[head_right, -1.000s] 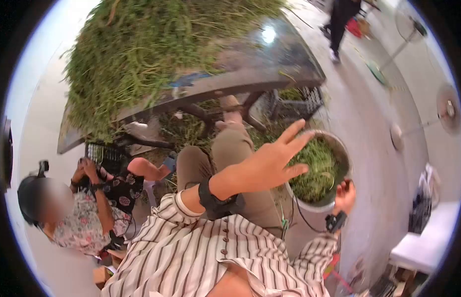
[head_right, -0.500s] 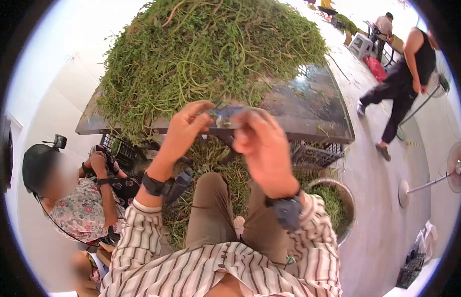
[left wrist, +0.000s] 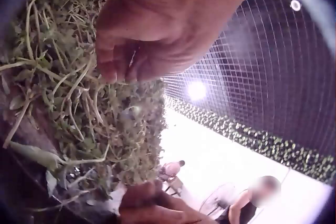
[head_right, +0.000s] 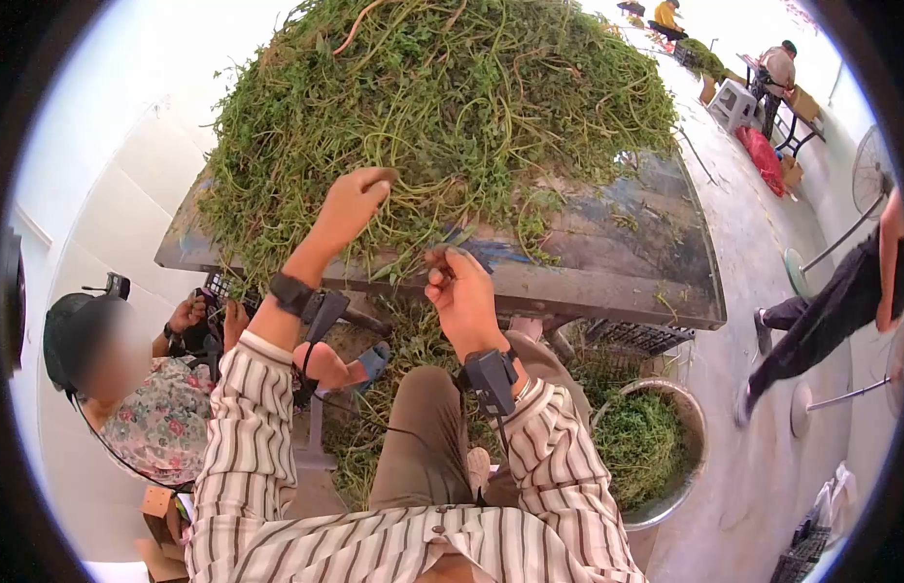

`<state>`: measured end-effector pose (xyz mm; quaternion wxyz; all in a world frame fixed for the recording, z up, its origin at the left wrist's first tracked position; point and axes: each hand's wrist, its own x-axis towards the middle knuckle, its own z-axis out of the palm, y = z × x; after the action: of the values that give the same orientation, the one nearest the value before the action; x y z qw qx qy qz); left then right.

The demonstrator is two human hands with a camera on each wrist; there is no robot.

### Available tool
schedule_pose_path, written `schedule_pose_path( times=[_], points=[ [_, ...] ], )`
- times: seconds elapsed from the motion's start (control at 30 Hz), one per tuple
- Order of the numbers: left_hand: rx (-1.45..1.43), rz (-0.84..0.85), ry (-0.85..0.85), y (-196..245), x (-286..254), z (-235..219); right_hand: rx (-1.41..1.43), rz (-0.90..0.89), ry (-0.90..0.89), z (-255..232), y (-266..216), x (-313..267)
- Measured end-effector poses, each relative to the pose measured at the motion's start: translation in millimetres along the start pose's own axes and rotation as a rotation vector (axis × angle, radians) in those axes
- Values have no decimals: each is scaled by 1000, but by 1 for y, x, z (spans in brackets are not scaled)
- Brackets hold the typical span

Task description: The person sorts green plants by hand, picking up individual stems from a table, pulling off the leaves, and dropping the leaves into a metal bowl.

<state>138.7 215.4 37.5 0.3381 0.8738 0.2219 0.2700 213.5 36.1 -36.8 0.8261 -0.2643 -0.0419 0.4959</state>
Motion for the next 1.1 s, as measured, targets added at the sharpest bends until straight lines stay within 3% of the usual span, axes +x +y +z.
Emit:
schedule_pose_path(
  times=[0.03,0.1,0.17,0.33,0.43,0.57,0.63,0.73,0.9,0.97,1.1],
  points=[
    [-3,3,2,-5,6,7,-11,5,-6,0,-3,-1],
    [200,230,-48,-11,16,18,-35,-7,-23,3,-12,-5],
    [208,226,-63,-16,23,25,-54,-12,-39,4,-17,-7],
    [581,228,-131,-30,29,25,-28,-15,-59,1,-18,-5],
    [646,284,-74,-20,32,17,-25,5,-76,0,-18,-6],
    [500,253,-58,20,42,-9,-4,0,-109,-3,-21,-4],
    [242,197,96,44,44,-22,-5,-31,-114,-2,-23,-5],
    [35,233,160,59,52,-34,-9,-35,-105,-1,-24,-6],
    [54,160,257,92,23,-33,-12,-28,-130,-3,-28,-5],
    [218,321,289,98,2,-23,-7,-25,-142,-2,-31,-6],
    [307,407,213,98,-49,4,24,-16,-173,7,-39,-8]
  ],
)
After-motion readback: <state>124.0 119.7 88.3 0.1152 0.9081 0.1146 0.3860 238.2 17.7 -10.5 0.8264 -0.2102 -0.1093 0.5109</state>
